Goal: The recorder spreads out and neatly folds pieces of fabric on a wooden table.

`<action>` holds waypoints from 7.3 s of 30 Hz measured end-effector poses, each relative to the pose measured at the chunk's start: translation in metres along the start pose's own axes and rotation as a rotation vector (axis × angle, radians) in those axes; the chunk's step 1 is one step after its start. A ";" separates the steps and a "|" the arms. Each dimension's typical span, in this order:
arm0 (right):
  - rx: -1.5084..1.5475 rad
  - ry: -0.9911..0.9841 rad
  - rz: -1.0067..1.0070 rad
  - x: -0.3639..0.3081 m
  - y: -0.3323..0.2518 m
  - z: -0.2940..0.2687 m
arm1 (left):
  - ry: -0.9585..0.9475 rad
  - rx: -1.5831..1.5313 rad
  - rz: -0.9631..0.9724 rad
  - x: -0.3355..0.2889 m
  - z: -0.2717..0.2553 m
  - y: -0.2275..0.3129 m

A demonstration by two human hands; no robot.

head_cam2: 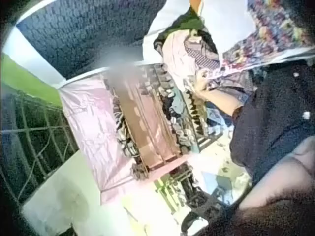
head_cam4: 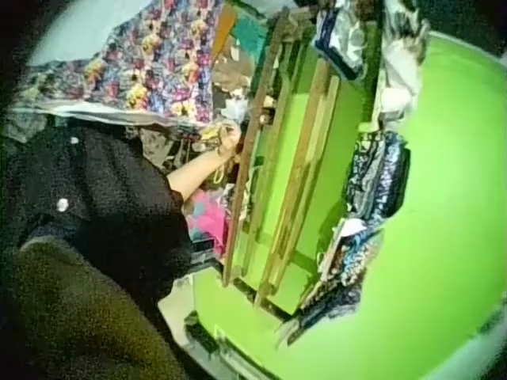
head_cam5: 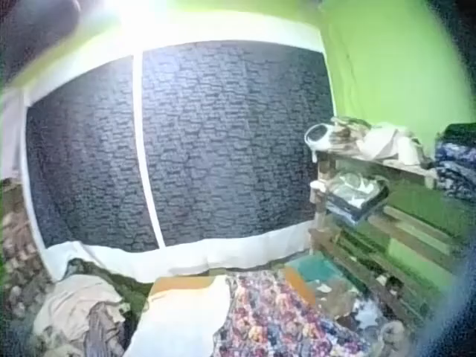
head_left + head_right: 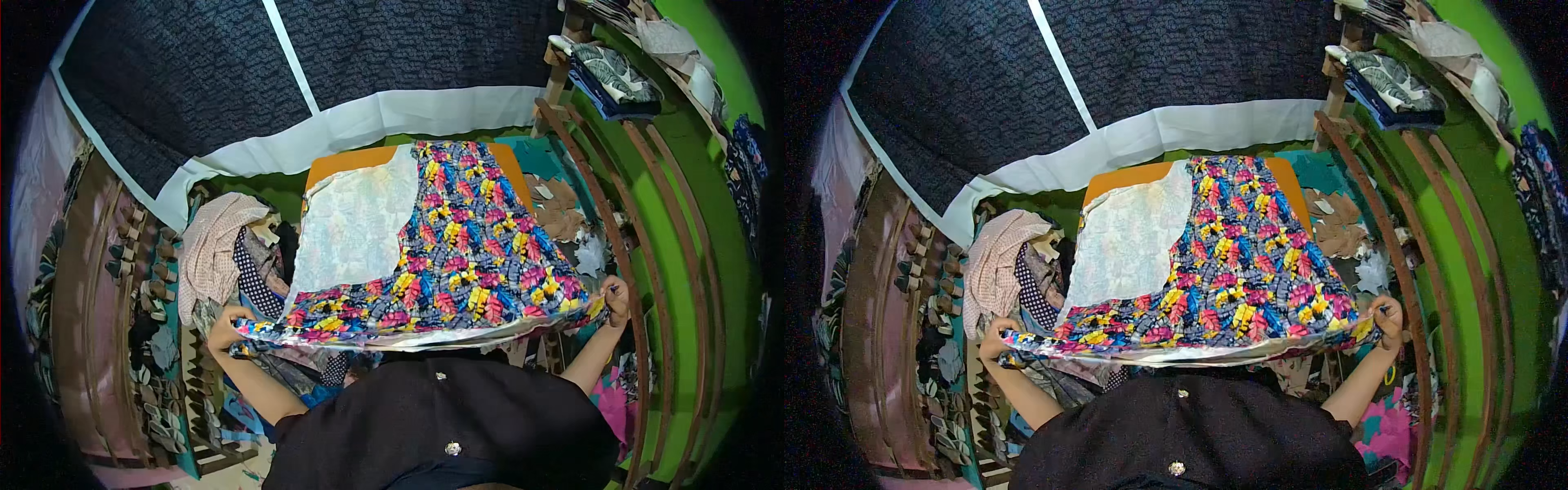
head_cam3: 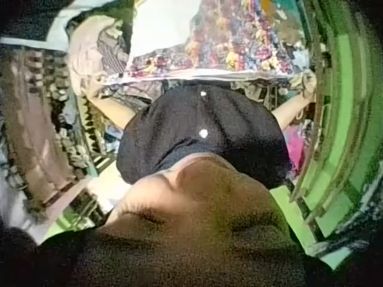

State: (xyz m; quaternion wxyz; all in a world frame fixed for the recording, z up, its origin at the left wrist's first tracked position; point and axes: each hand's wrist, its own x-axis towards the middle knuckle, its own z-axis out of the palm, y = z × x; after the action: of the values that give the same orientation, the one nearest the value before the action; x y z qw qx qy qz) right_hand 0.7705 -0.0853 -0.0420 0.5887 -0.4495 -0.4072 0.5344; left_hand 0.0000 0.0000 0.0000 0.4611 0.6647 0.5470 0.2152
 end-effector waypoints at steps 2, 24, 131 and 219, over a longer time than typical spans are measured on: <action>-0.160 0.044 -0.038 0.004 0.010 -0.014 | -0.051 -0.199 -0.018 0.002 0.002 -0.005; -0.338 0.367 -0.150 0.136 -0.044 0.044 | 0.298 -0.183 0.008 0.135 -0.015 0.058; -1.261 0.327 0.097 0.216 0.118 0.079 | 0.963 0.692 0.051 0.296 0.116 -0.031; -1.549 -0.450 -0.316 0.034 0.181 0.112 | 0.264 0.818 0.127 0.098 0.299 -0.023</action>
State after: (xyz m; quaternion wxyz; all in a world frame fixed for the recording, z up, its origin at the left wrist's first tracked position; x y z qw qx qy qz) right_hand 0.6183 -0.0360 -0.1872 0.0842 -0.5480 -0.8274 0.0898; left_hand 0.2547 -0.0227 -0.1850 0.0717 0.7916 0.5998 0.0920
